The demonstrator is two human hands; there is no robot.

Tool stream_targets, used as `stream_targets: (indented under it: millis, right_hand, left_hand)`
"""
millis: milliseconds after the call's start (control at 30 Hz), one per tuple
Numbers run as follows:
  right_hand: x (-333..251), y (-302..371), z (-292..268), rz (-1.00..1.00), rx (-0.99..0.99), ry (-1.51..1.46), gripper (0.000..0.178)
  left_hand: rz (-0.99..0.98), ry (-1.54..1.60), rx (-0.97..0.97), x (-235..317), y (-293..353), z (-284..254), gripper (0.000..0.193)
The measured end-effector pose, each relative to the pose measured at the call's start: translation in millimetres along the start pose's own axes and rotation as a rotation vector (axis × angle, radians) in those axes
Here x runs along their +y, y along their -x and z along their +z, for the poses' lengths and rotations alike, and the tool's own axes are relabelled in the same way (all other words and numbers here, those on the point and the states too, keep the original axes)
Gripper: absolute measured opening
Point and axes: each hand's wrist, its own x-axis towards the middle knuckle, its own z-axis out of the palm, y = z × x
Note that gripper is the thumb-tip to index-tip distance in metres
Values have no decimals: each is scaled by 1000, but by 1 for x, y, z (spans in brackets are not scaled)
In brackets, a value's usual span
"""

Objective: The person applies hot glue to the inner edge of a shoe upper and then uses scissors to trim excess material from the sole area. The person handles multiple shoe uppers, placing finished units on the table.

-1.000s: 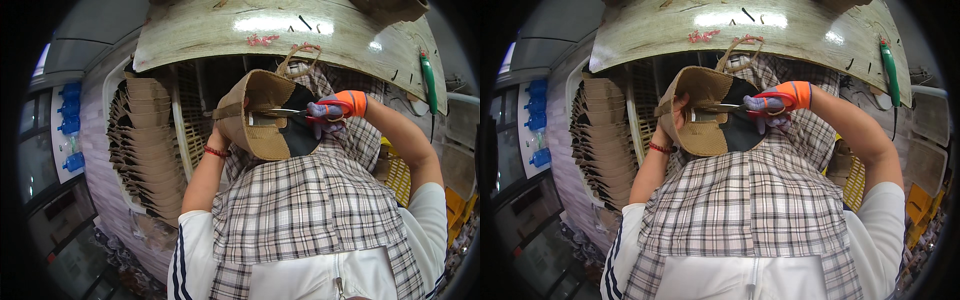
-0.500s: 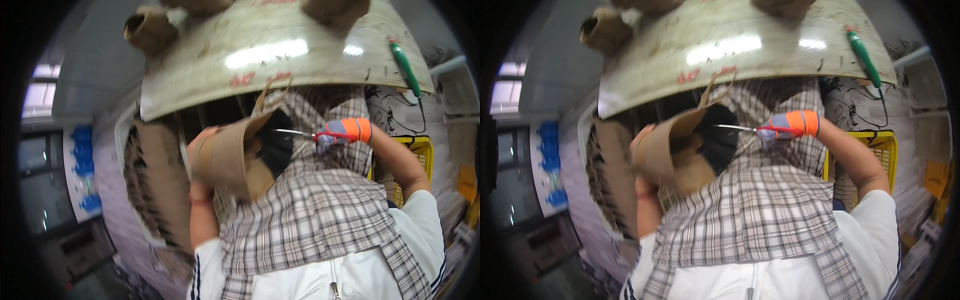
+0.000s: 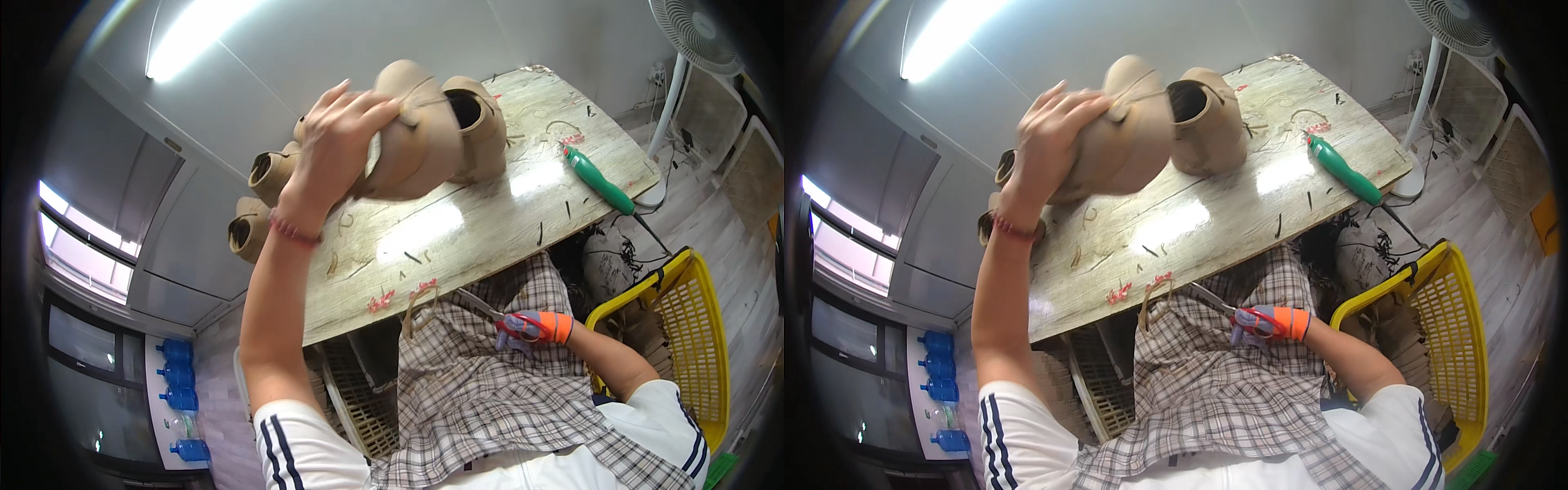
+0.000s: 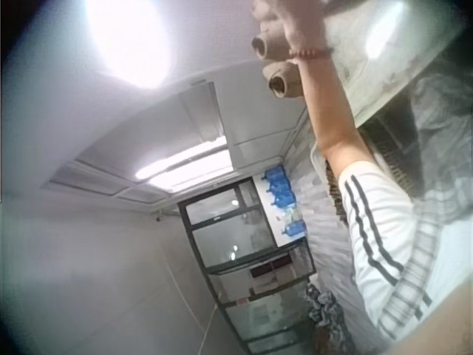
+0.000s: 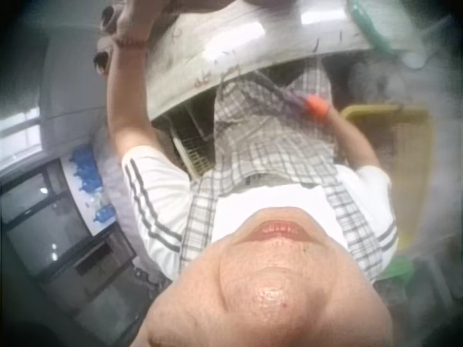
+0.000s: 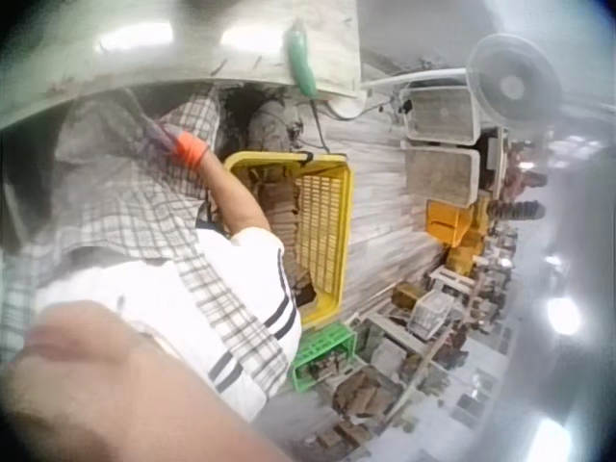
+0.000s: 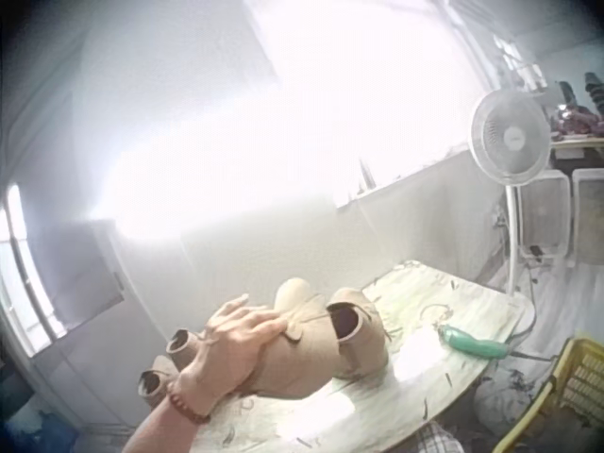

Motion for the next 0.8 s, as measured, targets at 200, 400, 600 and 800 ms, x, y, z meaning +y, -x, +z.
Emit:
stream_targets:
  millis: [200,400,600,800]
  right_hand:
    - [12,-11,-5,-97,-48,-113,83]
    - [17,-8,-11,-159,-52,-207,84]
    - [7,-9,-10,-271,-83,-176,81]
    - [20,-14,-16,-276,-100,-191,91]
  left_hand:
    - [59,83,-386,-16,-81,168,30]
    - [-294,650,-555,-27,-92,216,41]
    - [-672,-12,70,-119,55,147,75]
    - [-1138,-695,-475,-145,251,60,53]
